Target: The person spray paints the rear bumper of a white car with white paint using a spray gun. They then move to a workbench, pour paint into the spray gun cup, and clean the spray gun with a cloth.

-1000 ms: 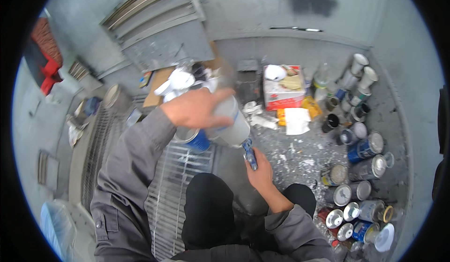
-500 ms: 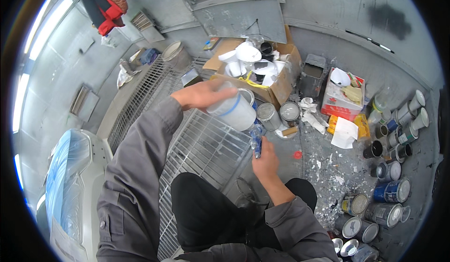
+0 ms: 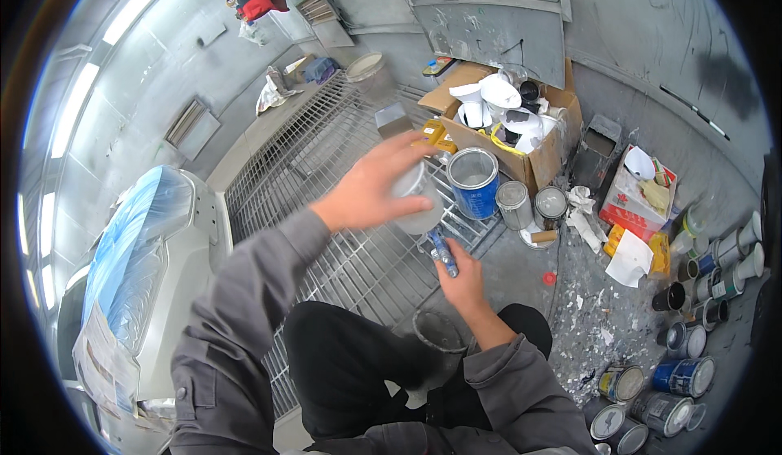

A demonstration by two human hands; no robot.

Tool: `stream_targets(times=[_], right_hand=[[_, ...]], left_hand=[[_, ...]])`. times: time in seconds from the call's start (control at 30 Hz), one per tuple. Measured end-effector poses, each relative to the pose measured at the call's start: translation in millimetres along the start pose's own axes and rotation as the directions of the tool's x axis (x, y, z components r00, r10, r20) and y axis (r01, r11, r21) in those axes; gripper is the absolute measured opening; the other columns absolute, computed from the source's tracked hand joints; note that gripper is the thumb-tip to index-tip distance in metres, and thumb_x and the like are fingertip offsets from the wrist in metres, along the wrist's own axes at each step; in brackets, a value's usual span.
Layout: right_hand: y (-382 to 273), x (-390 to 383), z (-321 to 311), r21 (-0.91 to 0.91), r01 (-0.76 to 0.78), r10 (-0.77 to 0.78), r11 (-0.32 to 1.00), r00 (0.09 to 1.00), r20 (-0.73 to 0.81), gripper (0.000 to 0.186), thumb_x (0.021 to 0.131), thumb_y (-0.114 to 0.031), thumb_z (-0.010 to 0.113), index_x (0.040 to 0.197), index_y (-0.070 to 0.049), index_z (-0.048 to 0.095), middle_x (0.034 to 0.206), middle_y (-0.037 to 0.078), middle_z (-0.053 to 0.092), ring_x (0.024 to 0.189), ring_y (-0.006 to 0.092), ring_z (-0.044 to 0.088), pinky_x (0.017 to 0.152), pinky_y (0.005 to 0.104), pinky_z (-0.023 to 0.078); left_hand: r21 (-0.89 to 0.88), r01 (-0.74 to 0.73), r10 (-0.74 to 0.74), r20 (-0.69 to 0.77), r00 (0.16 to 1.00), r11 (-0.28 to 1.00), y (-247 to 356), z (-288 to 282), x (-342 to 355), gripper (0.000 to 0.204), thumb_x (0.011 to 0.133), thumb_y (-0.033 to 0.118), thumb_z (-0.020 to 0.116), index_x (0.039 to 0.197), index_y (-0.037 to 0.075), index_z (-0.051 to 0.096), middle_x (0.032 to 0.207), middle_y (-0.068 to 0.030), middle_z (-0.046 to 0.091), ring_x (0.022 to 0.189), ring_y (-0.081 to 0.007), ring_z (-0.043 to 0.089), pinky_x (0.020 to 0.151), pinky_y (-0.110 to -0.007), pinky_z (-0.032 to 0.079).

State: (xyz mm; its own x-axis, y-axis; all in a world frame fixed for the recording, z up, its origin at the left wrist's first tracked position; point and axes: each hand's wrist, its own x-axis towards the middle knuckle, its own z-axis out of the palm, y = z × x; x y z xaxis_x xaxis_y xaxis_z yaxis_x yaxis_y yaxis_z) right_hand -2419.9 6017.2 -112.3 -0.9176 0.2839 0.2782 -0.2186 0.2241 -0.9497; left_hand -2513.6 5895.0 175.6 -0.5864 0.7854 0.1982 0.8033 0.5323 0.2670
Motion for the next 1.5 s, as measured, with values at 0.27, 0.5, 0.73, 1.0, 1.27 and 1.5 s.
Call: stream_targets(times=[0.27, 0.5, 0.73, 1.0, 1.27, 1.5], right_hand=[[28.1, -11.9, -12.9, 0.065, 0.009, -0.026, 0.998, 0.965, 0.263, 0.054, 0.087, -0.017, 0.080, 0.137, 0.000, 0.068, 0.114, 0.024, 0.078, 0.103, 0.0354, 0.078, 0.089, 0.0407, 0.059], [38.2, -16.9, -22.6, 0.169, -0.302, 0.204, 0.938, 0.877, 0.434, 0.051, 0.090, -0.020, 0.084, 0.137, -0.006, 0.071, 0.096, 0.012, 0.079, 0.083, 0.0154, 0.073, 0.079, 0.0324, 0.057], [33.9, -20.3, -39.3, 0.053, -0.092, 0.067, 0.994, 0.930, 0.361, 0.049, 0.091, -0.019, 0.084, 0.137, -0.008, 0.071, 0.092, 0.011, 0.078, 0.075, 0.0129, 0.069, 0.074, 0.0323, 0.056], [32.3, -10.7, -42.2, 0.102, -0.323, 0.224, 0.941, 0.817, 0.531, 0.049, 0.091, -0.021, 0.084, 0.136, -0.007, 0.071, 0.096, 0.010, 0.078, 0.089, 0.0125, 0.070, 0.085, 0.0308, 0.056], [33.0, -8.4, -14.0, 0.015, 0.015, -0.019, 1.000, 0.957, 0.290, 0.050, 0.091, -0.017, 0.081, 0.137, -0.003, 0.069, 0.089, 0.012, 0.077, 0.076, 0.0232, 0.073, 0.069, 0.0348, 0.055], [25.5, -14.0, -10.7, -0.162, 0.011, 0.040, 0.987, 0.951, 0.308, 0.049, 0.089, -0.020, 0.076, 0.136, -0.007, 0.070, 0.123, 0.023, 0.074, 0.113, 0.0448, 0.070, 0.097, 0.0473, 0.056]], left_hand=[[0.056, 0.067, -0.053, -0.217, 0.975, 0.996, 0.8, 30.0, -35.9, 0.060, 0.083, 0.033, 0.085, 0.136, 0.012, 0.067, 0.140, -0.0167, 0.063, 0.128, -0.0401, 0.061, 0.107, -0.048, 0.051], [-0.318, -0.044, 0.093, 0.139, 0.986, 0.947, -22.8, -13.0, -51.8, 0.056, 0.101, 0.020, 0.070, 0.147, 0.004, 0.044, 0.162, -0.0228, 0.045, 0.144, -0.0381, 0.052, 0.116, -0.047, 0.044], [0.073, -0.320, 0.297, 0.224, 0.928, 0.944, -41.4, -35.7, -36.7, 0.028, 0.103, 0.012, 0.064, 0.129, 0.008, 0.056, 0.147, -0.0180, 0.059, 0.129, -0.0401, 0.061, 0.105, -0.049, 0.052], [0.231, -0.418, 0.323, 0.356, 0.877, 0.879, -44.1, -48.1, -14.8, 0.028, 0.100, 0.019, 0.067, 0.125, 0.010, 0.060, 0.124, -0.0104, 0.066, 0.111, -0.0350, 0.066, 0.090, -0.047, 0.054], [0.542, -0.348, 0.120, 0.411, 0.904, 0.765, -31.4, -53.1, -29.8, 0.018, 0.093, 0.017, 0.066, 0.108, 0.008, 0.063, 0.105, -0.0067, 0.067, 0.098, -0.0291, 0.069, 0.079, -0.043, 0.056], [0.660, -0.423, 0.091, 0.476, 0.875, 0.621, -56.4, -24.0, -49.4, 0.011, 0.085, 0.016, 0.068, 0.079, 0.007, 0.069, 0.073, -0.0067, 0.066, 0.077, -0.0273, 0.071, 0.072, -0.040, 0.058]])
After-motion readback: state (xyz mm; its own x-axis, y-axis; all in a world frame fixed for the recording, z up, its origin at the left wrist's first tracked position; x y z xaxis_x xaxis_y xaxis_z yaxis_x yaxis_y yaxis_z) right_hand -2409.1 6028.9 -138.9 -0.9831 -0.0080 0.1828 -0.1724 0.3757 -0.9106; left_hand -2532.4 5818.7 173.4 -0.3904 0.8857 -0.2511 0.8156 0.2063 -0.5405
